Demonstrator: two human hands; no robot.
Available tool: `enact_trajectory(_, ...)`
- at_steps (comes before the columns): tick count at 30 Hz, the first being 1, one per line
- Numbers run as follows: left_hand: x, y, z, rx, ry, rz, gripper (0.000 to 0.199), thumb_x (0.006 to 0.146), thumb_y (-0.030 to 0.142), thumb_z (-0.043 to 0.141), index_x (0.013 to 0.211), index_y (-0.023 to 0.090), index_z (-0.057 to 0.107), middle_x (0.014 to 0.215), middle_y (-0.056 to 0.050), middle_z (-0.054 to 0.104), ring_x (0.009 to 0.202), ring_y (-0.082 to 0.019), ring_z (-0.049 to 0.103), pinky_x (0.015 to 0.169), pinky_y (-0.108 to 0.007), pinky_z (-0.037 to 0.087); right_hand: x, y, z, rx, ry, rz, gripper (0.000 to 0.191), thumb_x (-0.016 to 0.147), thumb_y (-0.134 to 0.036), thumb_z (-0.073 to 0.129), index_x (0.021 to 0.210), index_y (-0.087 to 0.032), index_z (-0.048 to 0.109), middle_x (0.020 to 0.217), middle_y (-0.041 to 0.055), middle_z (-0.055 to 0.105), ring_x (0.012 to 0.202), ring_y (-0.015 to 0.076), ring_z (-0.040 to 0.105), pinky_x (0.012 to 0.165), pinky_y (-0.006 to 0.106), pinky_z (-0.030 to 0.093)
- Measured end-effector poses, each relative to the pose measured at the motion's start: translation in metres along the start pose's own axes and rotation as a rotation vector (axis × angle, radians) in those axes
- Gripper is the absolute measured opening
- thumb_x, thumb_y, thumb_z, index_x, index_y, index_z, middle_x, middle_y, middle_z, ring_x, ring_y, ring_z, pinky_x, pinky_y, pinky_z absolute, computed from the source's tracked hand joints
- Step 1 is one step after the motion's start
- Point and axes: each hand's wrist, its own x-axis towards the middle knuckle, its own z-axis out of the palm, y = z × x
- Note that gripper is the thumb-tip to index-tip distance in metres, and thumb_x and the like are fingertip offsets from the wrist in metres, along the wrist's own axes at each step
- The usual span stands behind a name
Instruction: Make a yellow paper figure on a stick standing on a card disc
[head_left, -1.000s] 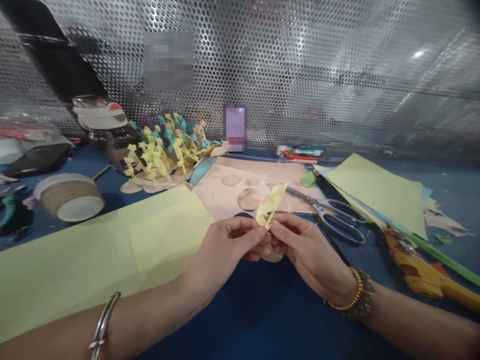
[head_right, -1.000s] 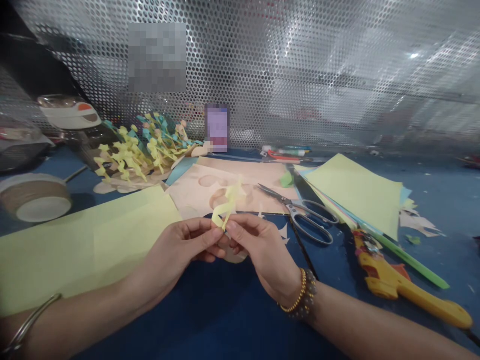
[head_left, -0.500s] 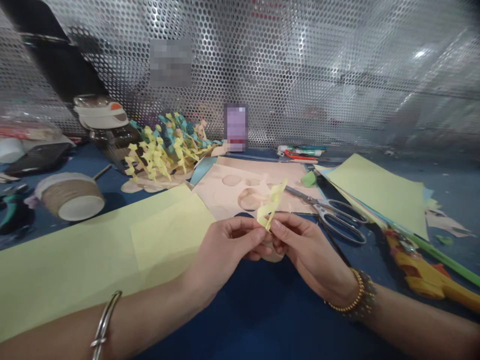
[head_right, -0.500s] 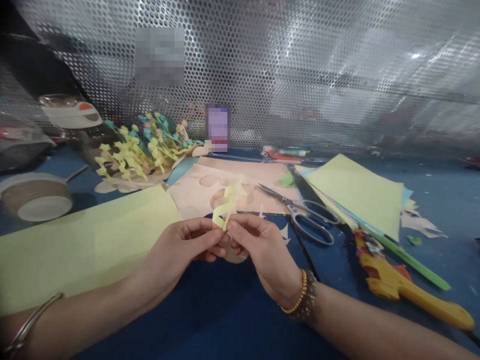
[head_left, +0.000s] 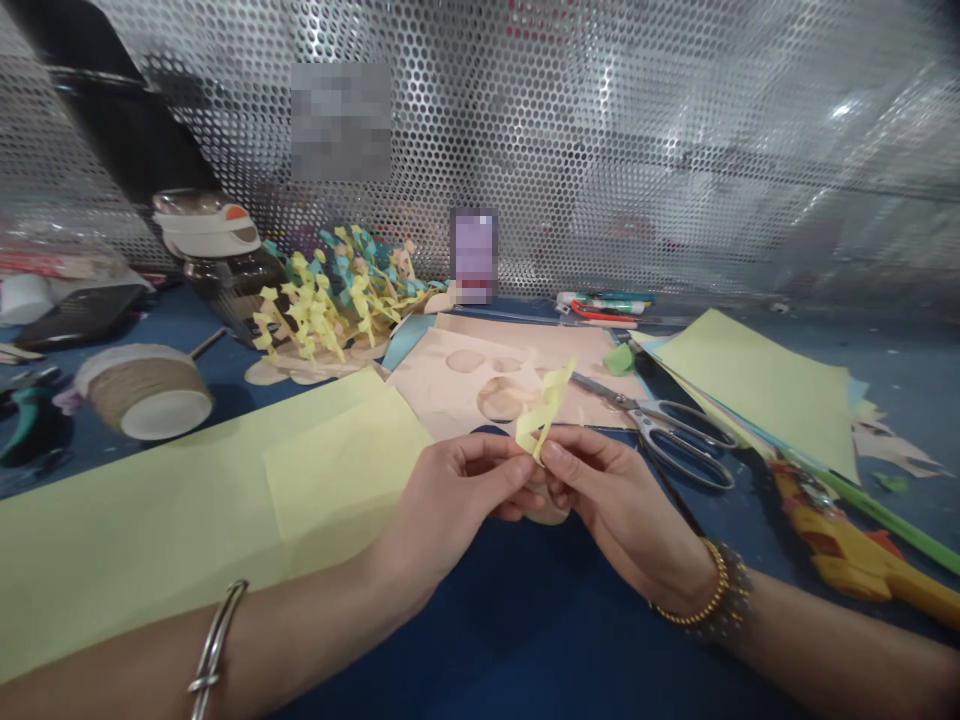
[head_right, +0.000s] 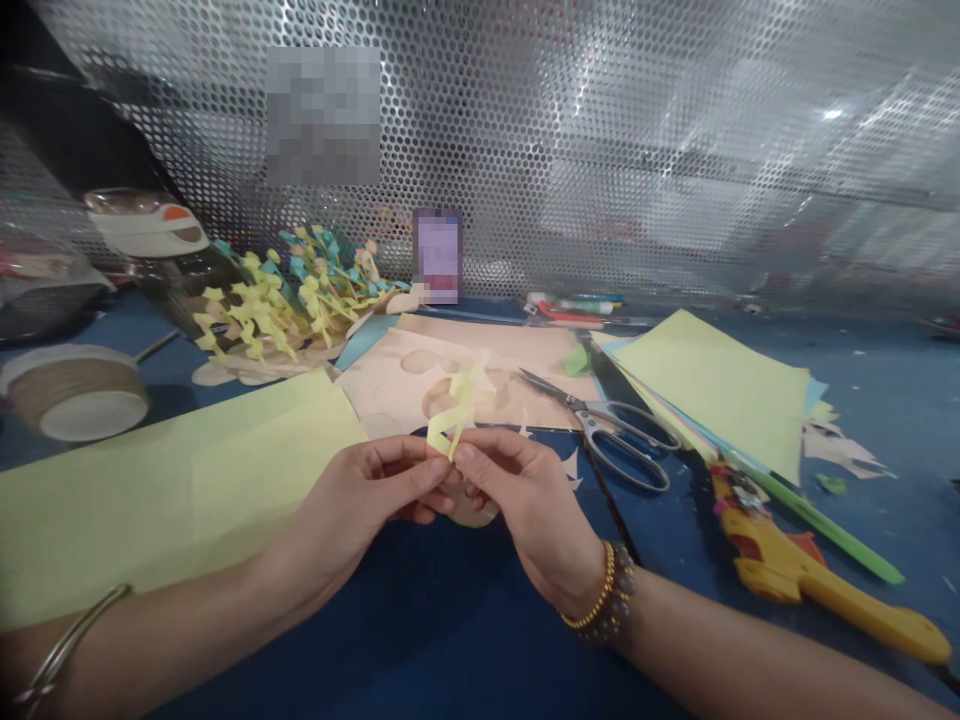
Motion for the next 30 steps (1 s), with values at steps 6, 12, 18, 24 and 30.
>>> enact_trajectory(6, -0.0012, 0.0, 0.0001, -0.014, 0.017, -0.001, 0.014, 0.076, 0.028, 0.069, 0.077, 0.014, 0.067, 0.068, -0.001, 0.07, 0.063, -0.009, 0.065, 0.057, -0.013, 0.046, -0.0004, 0.0001, 0.0008, -0.01, 0.004, -0.013, 0.012, 0.075, -0.033, 0.073, 0.08, -0.021, 0.072, 0.062, -0.0042, 0.06, 0.054, 0.0055, 0.045, 0.053, 0.019, 0.038)
enact_trajectory(12, -0.0011, 0.0002, 0.0006, -0.017, 0.023, -0.005, 0.014, 0.076, 0.027, 0.07, 0.077, 0.014, 0.067, 0.066, 0.0, 0.07, 0.062, -0.008, 0.066, 0.056, -0.013, 0.047, -0.0012, 0.0003, -0.0001, -0.033, 0.001, -0.013, 0.012, 0.077, -0.033, 0.072, 0.078, -0.021, 0.072, 0.061, -0.0045, 0.06, 0.054, 0.0058, 0.045, 0.052, 0.019, 0.038)
enact_trajectory(18, -0.0004, -0.0003, 0.0031, -0.004, 0.061, -0.001, 0.013, 0.074, 0.026, 0.07, 0.076, 0.014, 0.066, 0.065, 0.001, 0.069, 0.061, -0.009, 0.065, 0.054, -0.014, 0.046, -0.0021, 0.0007, 0.0004, -0.045, 0.009, -0.03, 0.011, 0.078, -0.032, 0.07, 0.078, -0.021, 0.07, 0.061, -0.0047, 0.059, 0.055, 0.0063, 0.046, 0.053, 0.019, 0.038)
enact_trajectory(24, -0.0004, -0.0024, 0.0034, 0.084, 0.08, 0.035, 0.017, 0.074, 0.028, 0.07, 0.081, 0.013, 0.067, 0.071, -0.003, 0.071, 0.065, -0.012, 0.065, 0.058, -0.018, 0.048, -0.0021, 0.0004, 0.002, -0.054, -0.002, -0.031, 0.013, 0.082, -0.032, 0.066, 0.077, -0.02, 0.067, 0.061, -0.0047, 0.056, 0.054, 0.0067, 0.045, 0.052, 0.02, 0.038)
enact_trajectory(30, -0.0014, 0.0007, 0.0059, 0.107, 0.107, 0.026, 0.016, 0.074, 0.027, 0.069, 0.078, 0.013, 0.065, 0.069, -0.003, 0.07, 0.065, -0.013, 0.065, 0.058, -0.019, 0.047, -0.0038, 0.0, 0.0039, -0.047, -0.003, -0.011, 0.014, 0.082, -0.034, 0.066, 0.078, -0.02, 0.066, 0.06, -0.0045, 0.055, 0.054, 0.0065, 0.044, 0.05, 0.019, 0.038)
